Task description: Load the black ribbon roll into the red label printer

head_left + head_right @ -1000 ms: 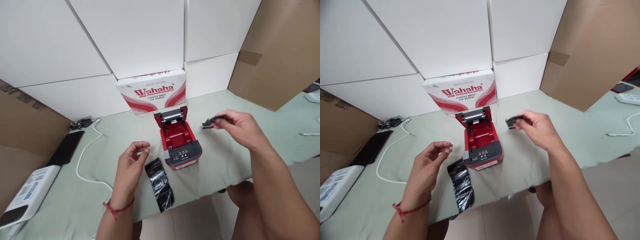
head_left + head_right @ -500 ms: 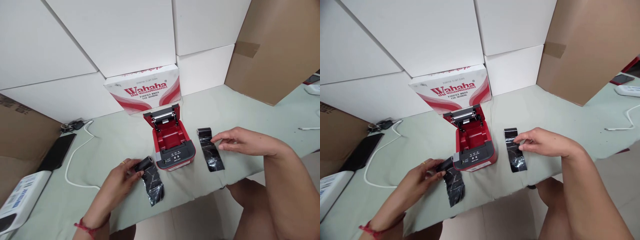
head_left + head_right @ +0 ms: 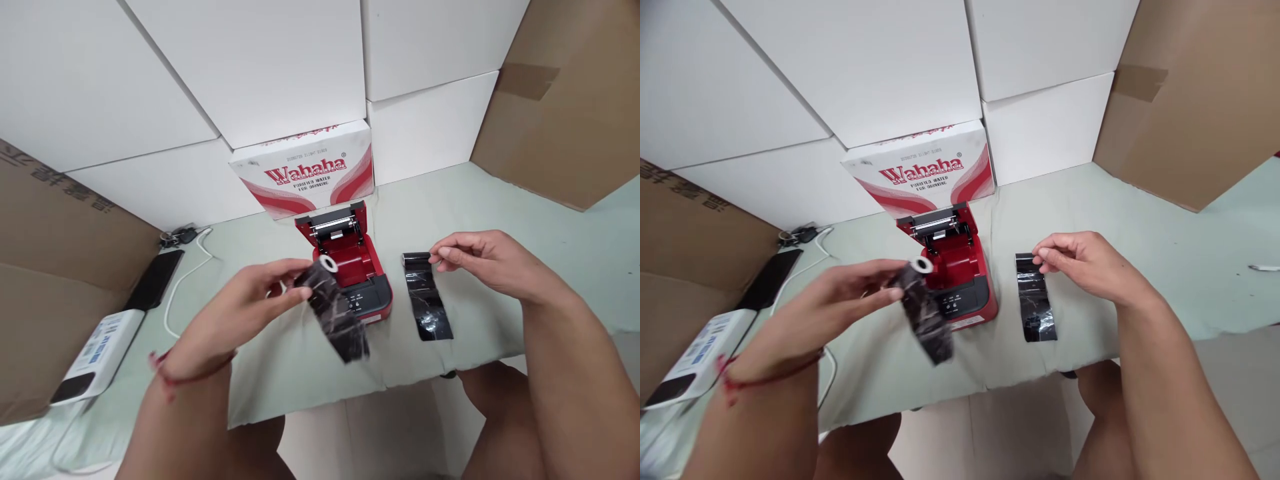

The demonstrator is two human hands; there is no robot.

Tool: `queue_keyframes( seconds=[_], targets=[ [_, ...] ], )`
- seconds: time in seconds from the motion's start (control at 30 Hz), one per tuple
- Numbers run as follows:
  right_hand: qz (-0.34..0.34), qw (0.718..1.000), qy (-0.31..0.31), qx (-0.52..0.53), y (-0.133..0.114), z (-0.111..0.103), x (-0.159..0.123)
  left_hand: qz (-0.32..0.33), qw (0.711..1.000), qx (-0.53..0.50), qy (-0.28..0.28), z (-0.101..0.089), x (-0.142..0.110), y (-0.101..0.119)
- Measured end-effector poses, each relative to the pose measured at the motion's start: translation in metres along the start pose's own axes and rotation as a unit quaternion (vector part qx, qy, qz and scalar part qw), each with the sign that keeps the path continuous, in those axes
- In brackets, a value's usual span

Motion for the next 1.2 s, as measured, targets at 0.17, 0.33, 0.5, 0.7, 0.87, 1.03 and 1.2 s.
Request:
queue_keyframes(
  seconds=[0.17,0.33,0.5,0.7,0.87,1.03,1.2],
  targets=[
    [-0.024,1.000,0.006,0.020,-0.005,0.011,0.003,-0.017,0.965,0.250,-0.074,0.016,0.060,0.027],
    [-0.039,0.999,-0.009,0.023,-0.005,0.018,0.007,-0.027,0.923,0.376,-0.075,0.023,0.070,0.040],
    [-0.047,0.998,-0.020,0.030,-0.008,0.026,0.007,-0.050,0.895,0.440,-0.050,0.036,0.056,0.043],
    [-0.063,0.997,-0.033,0.030,-0.013,0.034,0.008,-0.079,0.866,0.491,-0.054,0.054,0.060,0.043],
    [-0.073,0.996,-0.034,0.041,-0.017,0.040,0.010,-0.061,0.871,0.483,-0.066,0.056,0.075,0.039],
    [-0.082,0.995,-0.030,0.043,-0.024,0.043,0.013,-0.022,0.900,0.430,-0.070,0.045,0.058,0.045],
    [-0.078,0.988,0.064,0.113,-0.025,0.053,0.027,0.105,0.982,0.153,0.036,0.055,0.004,0.033]
  ],
)
Point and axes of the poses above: each hand's wrist, its own x-axis towards the middle knuckle, its own z-axis out of the palm, y = z × x, the point moved 1 cm from there along x, towards the middle knuckle, and after that the axes turned 2 degrees about -y, right-handed, at the moved point
